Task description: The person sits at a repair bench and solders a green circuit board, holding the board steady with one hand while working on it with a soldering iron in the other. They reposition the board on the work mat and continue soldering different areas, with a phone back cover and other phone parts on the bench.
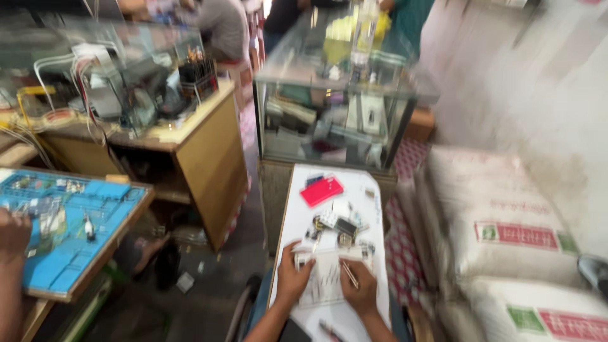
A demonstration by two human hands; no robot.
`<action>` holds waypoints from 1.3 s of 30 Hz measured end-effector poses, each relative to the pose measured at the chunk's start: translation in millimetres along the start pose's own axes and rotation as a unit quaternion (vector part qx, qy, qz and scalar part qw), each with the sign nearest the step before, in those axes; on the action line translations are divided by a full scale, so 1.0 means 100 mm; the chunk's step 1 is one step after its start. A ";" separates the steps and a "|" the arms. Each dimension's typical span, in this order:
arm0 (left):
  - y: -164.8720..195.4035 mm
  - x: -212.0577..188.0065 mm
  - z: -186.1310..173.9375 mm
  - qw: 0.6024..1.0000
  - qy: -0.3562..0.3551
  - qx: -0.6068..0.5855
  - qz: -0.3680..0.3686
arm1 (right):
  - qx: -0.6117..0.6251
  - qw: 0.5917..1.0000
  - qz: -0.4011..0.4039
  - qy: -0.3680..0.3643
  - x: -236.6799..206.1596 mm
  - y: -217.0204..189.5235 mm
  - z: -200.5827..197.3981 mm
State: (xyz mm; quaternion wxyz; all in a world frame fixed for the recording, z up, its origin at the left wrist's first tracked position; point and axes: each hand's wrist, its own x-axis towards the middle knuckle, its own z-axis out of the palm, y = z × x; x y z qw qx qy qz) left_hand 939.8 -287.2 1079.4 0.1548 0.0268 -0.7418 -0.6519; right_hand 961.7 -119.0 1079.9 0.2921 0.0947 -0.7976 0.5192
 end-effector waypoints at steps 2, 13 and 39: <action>-0.18 0.15 -0.10 0.999 0.009 0.014 0.047 | -0.009 0.998 -0.065 0.007 0.06 -0.03 0.19; -0.11 0.48 0.21 0.977 -0.007 0.115 0.178 | -0.006 0.996 -0.090 -0.016 0.63 -0.09 0.34; -3.53 4.09 -0.41 0.939 -0.049 0.261 0.219 | 0.019 0.999 -0.042 0.015 1.85 2.76 4.20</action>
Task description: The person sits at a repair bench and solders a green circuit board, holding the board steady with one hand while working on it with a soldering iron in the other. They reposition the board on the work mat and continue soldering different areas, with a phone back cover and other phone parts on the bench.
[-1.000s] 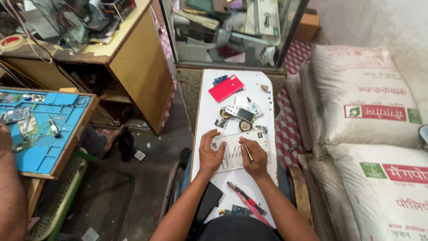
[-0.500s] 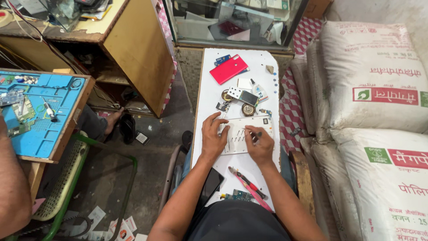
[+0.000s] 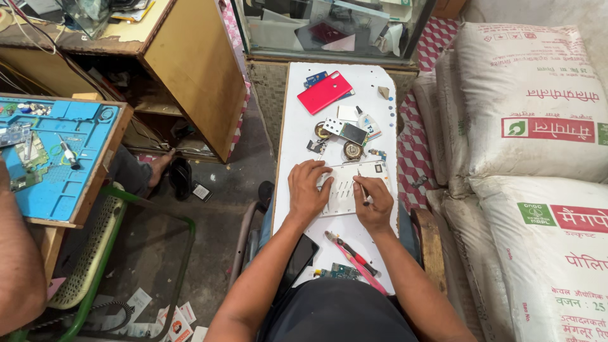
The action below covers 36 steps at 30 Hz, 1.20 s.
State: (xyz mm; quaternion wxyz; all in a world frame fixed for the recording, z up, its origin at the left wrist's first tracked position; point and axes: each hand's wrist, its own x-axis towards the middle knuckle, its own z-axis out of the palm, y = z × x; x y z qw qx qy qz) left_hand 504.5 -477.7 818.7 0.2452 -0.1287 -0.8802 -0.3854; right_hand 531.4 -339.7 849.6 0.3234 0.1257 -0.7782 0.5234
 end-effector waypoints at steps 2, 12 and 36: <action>-0.03 0.07 -0.19 0.999 -0.002 -0.032 -0.034 | -0.009 1.000 -0.012 -0.001 -0.04 -0.09 0.09; -0.28 1.22 -0.01 0.966 -0.135 0.150 0.160 | -0.020 0.999 -0.026 -0.005 0.06 0.27 0.38; -1.28 0.29 0.49 0.896 -0.118 -0.384 -0.187 | -0.021 0.999 0.012 -0.033 0.17 0.98 0.99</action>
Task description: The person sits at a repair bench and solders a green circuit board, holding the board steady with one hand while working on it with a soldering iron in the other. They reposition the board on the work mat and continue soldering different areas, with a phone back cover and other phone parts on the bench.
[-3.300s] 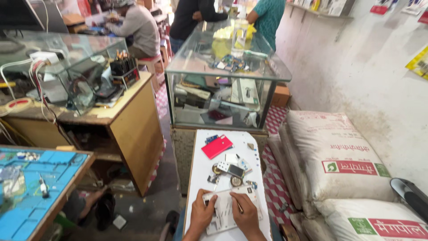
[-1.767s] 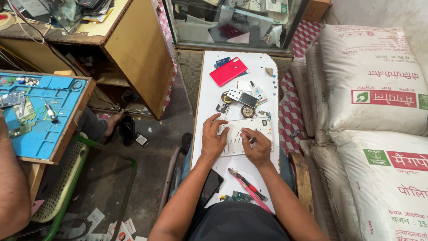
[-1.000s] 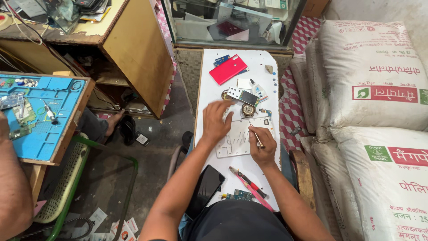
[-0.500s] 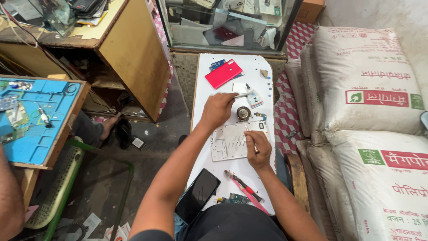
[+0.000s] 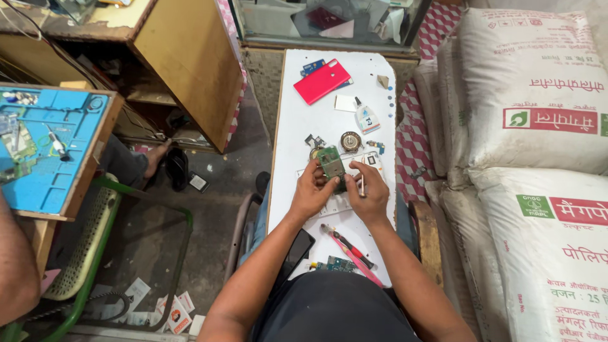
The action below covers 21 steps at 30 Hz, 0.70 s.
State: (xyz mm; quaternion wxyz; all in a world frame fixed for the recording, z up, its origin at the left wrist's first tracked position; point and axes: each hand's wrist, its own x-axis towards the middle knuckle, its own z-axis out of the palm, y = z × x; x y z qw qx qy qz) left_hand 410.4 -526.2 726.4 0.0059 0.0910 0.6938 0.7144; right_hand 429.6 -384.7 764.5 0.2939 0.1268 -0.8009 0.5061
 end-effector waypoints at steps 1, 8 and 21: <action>-0.03 0.02 -0.07 1.000 -0.011 0.015 0.011 | -0.005 1.000 -0.006 -0.005 0.01 0.02 0.09; -0.44 0.38 -0.48 0.996 0.038 0.079 -0.016 | -0.021 1.000 0.008 -0.009 0.17 0.39 0.74; -0.83 0.68 -0.79 0.994 0.030 0.098 0.032 | 0.073 0.997 -0.018 -0.015 0.13 0.89 1.11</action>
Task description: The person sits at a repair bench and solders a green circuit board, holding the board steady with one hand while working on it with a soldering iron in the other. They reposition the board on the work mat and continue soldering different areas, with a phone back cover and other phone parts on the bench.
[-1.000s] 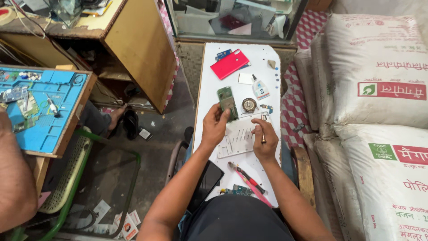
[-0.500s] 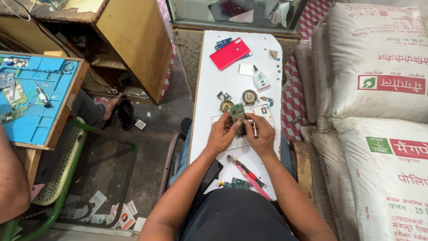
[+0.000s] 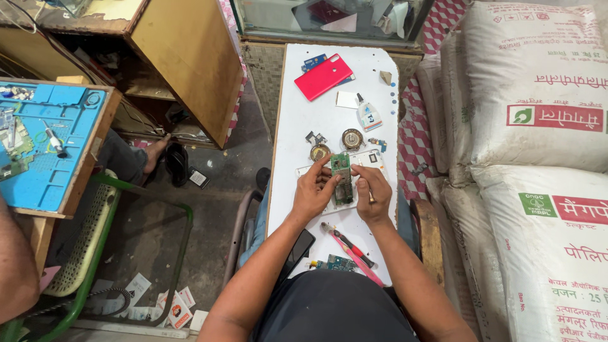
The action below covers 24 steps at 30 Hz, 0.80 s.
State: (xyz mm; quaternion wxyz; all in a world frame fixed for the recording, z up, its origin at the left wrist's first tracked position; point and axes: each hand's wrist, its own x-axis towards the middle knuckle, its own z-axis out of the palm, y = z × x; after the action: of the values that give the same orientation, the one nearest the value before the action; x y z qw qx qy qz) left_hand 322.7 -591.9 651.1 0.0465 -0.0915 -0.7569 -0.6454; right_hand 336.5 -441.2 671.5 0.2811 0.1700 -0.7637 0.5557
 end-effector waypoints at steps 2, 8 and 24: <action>-0.06 0.06 -0.01 1.000 0.000 0.010 0.001 | 0.029 0.999 0.025 -0.003 0.03 0.08 0.05; -0.32 0.30 -0.07 0.999 -0.046 -0.007 -0.013 | -0.046 0.997 0.048 0.031 0.22 0.30 0.27; -0.68 0.34 -0.33 0.999 -0.013 -0.028 0.020 | -0.053 0.997 0.052 0.005 0.16 0.49 0.67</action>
State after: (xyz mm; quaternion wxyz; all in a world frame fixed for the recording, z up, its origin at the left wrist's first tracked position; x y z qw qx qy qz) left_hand 273.8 -631.8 596.8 0.0470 -0.1163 -0.7369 -0.6643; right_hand 279.8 -488.2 629.8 0.2641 0.1121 -0.7988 0.5288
